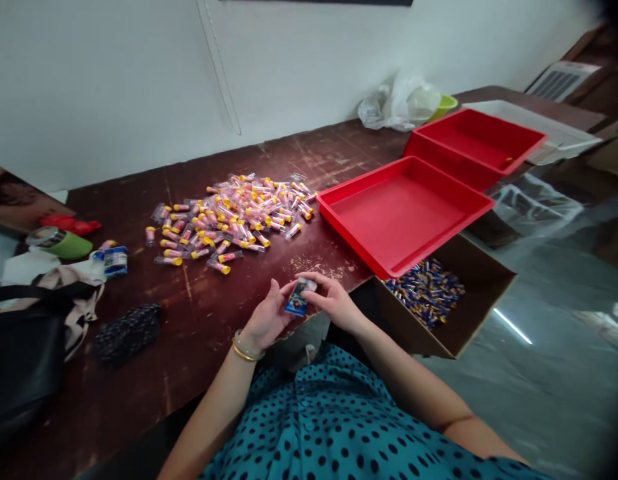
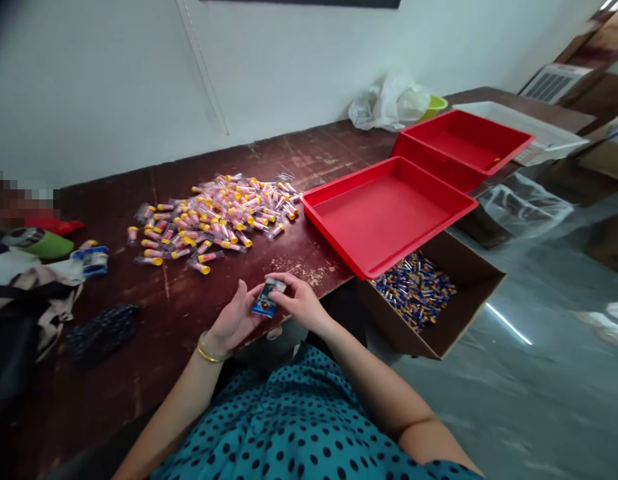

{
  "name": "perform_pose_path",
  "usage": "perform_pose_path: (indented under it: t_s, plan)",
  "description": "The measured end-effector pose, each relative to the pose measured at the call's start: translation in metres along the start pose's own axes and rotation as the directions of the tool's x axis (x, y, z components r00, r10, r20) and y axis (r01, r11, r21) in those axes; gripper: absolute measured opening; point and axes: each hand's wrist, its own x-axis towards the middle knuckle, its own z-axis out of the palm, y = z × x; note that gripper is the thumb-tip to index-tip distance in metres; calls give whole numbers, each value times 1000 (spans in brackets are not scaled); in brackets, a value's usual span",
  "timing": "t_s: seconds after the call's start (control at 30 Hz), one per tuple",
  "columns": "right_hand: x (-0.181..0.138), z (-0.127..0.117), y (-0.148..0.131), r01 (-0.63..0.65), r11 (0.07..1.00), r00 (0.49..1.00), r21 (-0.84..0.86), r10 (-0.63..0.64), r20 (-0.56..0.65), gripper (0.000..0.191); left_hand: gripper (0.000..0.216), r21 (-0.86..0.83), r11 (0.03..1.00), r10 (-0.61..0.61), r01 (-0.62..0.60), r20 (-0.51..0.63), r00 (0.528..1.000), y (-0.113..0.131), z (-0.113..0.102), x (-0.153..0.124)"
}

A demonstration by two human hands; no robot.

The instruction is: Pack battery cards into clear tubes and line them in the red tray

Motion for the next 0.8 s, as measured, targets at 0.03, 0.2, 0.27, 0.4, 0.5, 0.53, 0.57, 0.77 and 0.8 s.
perform_pose_path:
  t_s: [0.03,0.2,0.27,0.4,0.5,0.53,0.57,0.77,0.8]
  plan:
    - [-5,0,-3,65,992,998,-110,-64,15,35,56,-53,998,-42,43,22,999,-5,7,0]
    - [-25,-12,-1,224,854,947,-470,-304,-101,39,34,-215,974,-82,73,-34,996,-16,16,-8]
    - [-32,-20,7,194,868,938,-457,-301,-174,33,37,-251,965,-86,75,-32,996,-16,18,-14]
    - [-45,-28,25,132,923,946,-361,-227,-233,26,38,-229,973,-42,32,-38,998,-11,26,-24]
    - [-50,-28,31,119,935,958,-334,-197,-209,24,37,-213,977,-13,6,-30,999,-6,31,-28]
    - [-50,-27,30,116,938,961,-325,-189,-201,24,37,-216,976,-9,2,-29,1000,-5,32,-28]
    - [-50,-26,29,114,942,963,-316,-182,-196,23,37,-221,975,-6,-1,-31,999,-4,32,-28]
    - [-35,-23,5,195,941,946,-276,-254,-199,24,37,-211,977,9,-18,-40,999,-5,33,-22]
    - [-31,-23,-1,226,930,943,-289,-284,-175,26,35,-203,979,20,-30,-49,999,-5,33,-21]
